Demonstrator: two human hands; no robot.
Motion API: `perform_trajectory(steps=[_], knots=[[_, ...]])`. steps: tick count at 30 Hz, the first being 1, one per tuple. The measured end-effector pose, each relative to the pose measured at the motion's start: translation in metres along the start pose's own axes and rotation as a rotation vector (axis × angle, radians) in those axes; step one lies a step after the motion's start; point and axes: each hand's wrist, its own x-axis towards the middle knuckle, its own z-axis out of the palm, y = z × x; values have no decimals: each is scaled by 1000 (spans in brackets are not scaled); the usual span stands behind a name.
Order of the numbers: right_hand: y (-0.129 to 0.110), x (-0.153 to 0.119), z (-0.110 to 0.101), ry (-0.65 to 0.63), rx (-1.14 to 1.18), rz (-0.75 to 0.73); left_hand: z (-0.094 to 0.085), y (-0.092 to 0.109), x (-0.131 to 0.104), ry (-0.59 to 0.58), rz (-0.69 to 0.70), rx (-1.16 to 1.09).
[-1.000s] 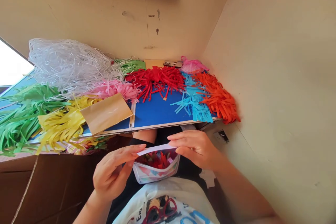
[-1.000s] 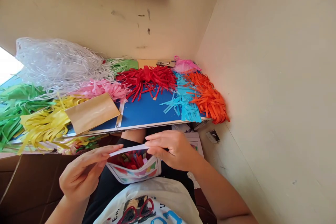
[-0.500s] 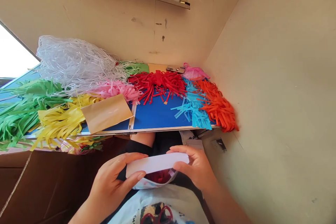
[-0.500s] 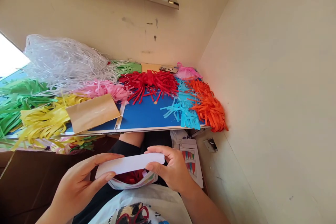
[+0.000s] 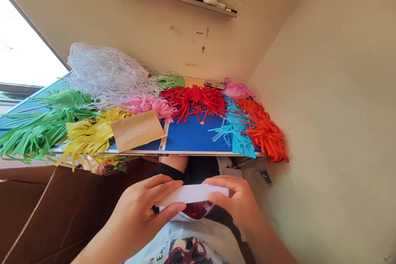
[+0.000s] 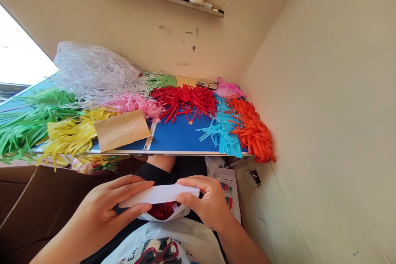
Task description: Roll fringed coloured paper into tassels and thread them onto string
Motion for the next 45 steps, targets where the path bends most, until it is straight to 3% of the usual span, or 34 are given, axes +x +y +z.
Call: perform_trajectory(steps=[8,12,16,24,29,32,36,40,42,45], knots=[[-5,1,-2,-34,-48,-60,0,10,-1,-122,-223,-138],[-28,10,-3,-153,-311,-328,5,15,5,-158,-216,-172],[-44,23,2,-265,-549,-579,9,17,5,-95,-281,-288],[-36,23,9,-191,-679,-701,13,7,-19,-5,-380,-631],[-38,22,14,-141,-741,-749,17,6,-25,13,-421,-696],[-42,19,23,-136,-770,-781,21,8,-27,56,-362,-545],[-47,16,30,-105,-777,-792,30,4,-24,185,-78,-164],[-45,24,13,-268,-674,-680,37,-7,-14,353,156,110],[-41,29,2,-307,-607,-580,39,-7,-7,406,159,243],[-35,32,-2,-241,-582,-519,39,4,2,394,89,479]])
